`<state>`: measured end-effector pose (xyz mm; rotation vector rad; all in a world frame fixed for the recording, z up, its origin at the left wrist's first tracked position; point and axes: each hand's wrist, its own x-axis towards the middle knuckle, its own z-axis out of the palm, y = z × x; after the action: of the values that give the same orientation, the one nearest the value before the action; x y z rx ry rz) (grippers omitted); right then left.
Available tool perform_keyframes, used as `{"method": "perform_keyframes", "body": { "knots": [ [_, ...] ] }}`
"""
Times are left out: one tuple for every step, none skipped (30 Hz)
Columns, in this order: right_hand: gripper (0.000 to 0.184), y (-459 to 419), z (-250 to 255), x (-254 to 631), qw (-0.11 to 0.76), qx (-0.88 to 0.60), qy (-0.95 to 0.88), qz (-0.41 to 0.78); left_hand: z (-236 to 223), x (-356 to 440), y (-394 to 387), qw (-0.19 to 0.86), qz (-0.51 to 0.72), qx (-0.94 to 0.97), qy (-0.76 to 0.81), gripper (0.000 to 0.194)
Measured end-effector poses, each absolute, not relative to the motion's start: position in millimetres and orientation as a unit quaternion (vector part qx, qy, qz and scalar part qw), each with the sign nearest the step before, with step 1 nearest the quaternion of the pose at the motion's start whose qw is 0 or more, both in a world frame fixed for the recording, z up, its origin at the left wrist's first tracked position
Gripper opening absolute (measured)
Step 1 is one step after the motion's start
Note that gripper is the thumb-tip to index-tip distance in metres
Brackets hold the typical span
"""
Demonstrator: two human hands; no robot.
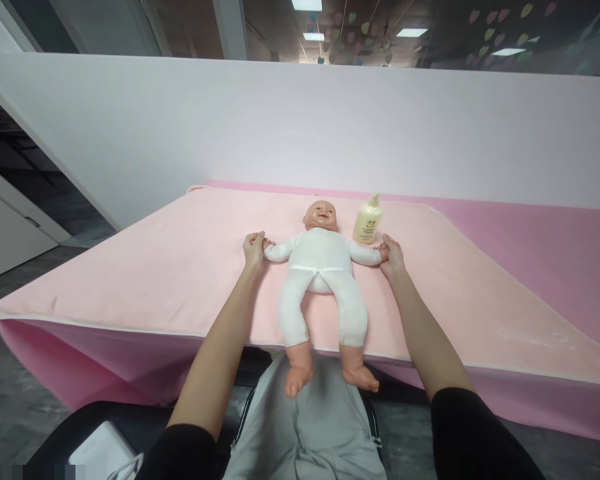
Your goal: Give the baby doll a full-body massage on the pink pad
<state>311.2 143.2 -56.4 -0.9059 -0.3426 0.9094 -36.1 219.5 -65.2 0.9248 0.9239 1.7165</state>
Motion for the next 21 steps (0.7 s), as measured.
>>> {"method": "perform_keyframes", "body": {
  "knots": [
    [0.014, 143, -57, 312, 0.786, -0.411, -0.159, 0.434, -65, -36, 219, 0.472, 0.704, 0.375, 0.376, 0.030],
    [0.013, 143, -56, 313, 0.783, -0.400, -0.157, 0.450, -65, -36, 219, 0.474, 0.704, 0.371, 0.377, 0.032],
    [0.012, 142, -56, 314, 0.780, -0.390, -0.152, 0.466, -64, -36, 219, 0.478, 0.704, 0.364, 0.380, 0.033],
    [0.014, 142, -56, 315, 0.777, -0.382, -0.144, 0.480, -63, -36, 218, 0.484, 0.703, 0.353, 0.383, 0.035],
    [0.019, 141, -55, 316, 0.776, -0.378, -0.135, 0.487, -62, -36, 218, 0.493, 0.704, 0.336, 0.384, 0.036],
    [0.023, 140, -54, 317, 0.780, -0.376, -0.124, 0.484, -60, -36, 218, 0.507, 0.707, 0.316, 0.380, 0.038],
    [0.026, 139, -53, 320, 0.789, -0.380, -0.112, 0.469, -59, -36, 218, 0.521, 0.711, 0.292, 0.371, 0.040],
    [0.026, 138, -53, 323, 0.800, -0.390, -0.100, 0.445, -57, -37, 218, 0.536, 0.716, 0.267, 0.359, 0.041],
    [0.025, 137, -53, 327, 0.810, -0.405, -0.089, 0.414, -56, -38, 219, 0.548, 0.721, 0.243, 0.348, 0.042],
    [0.024, 136, -53, 332, 0.821, -0.423, -0.080, 0.375, -54, -39, 219, 0.556, 0.726, 0.221, 0.339, 0.042],
    [0.024, 135, -53, 337, 0.830, -0.444, -0.070, 0.330, -53, -40, 220, 0.560, 0.732, 0.204, 0.332, 0.043],
    [0.023, 133, -54, 343, 0.836, -0.465, -0.061, 0.283, -52, -41, 220, 0.561, 0.737, 0.190, 0.326, 0.044],
    [0.022, 132, -56, 347, 0.840, -0.486, -0.051, 0.235, -51, -43, 220, 0.562, 0.742, 0.178, 0.319, 0.046],
    [0.022, 130, -57, 351, 0.842, -0.504, -0.042, 0.187, -51, -44, 220, 0.566, 0.745, 0.169, 0.311, 0.048],
    [0.021, 128, -59, 352, 0.841, -0.520, -0.034, 0.143, -51, -46, 219, 0.570, 0.747, 0.159, 0.302, 0.049],
    [0.021, 124, -61, 351, 0.838, -0.535, -0.030, 0.108, -51, -48, 218, 0.577, 0.749, 0.145, 0.292, 0.050],
    [0.022, 120, -63, 347, 0.832, -0.547, -0.030, 0.085, -52, -50, 217, 0.584, 0.750, 0.129, 0.282, 0.051],
    [0.022, 113, -64, 341, 0.827, -0.555, -0.038, 0.078, -52, -51, 217, 0.592, 0.751, 0.110, 0.270, 0.051],
    [0.022, 104, -65, 334, 0.823, -0.559, -0.049, 0.086, -53, -53, 216, 0.598, 0.753, 0.091, 0.259, 0.051],
    [0.022, 92, -66, 324, 0.819, -0.559, -0.065, 0.110, -53, -53, 216, 0.604, 0.754, 0.075, 0.249, 0.051],
    [0.020, 78, -67, 314, 0.816, -0.553, -0.081, 0.145, -54, -54, 216, 0.608, 0.754, 0.064, 0.241, 0.051]
  ]
}}
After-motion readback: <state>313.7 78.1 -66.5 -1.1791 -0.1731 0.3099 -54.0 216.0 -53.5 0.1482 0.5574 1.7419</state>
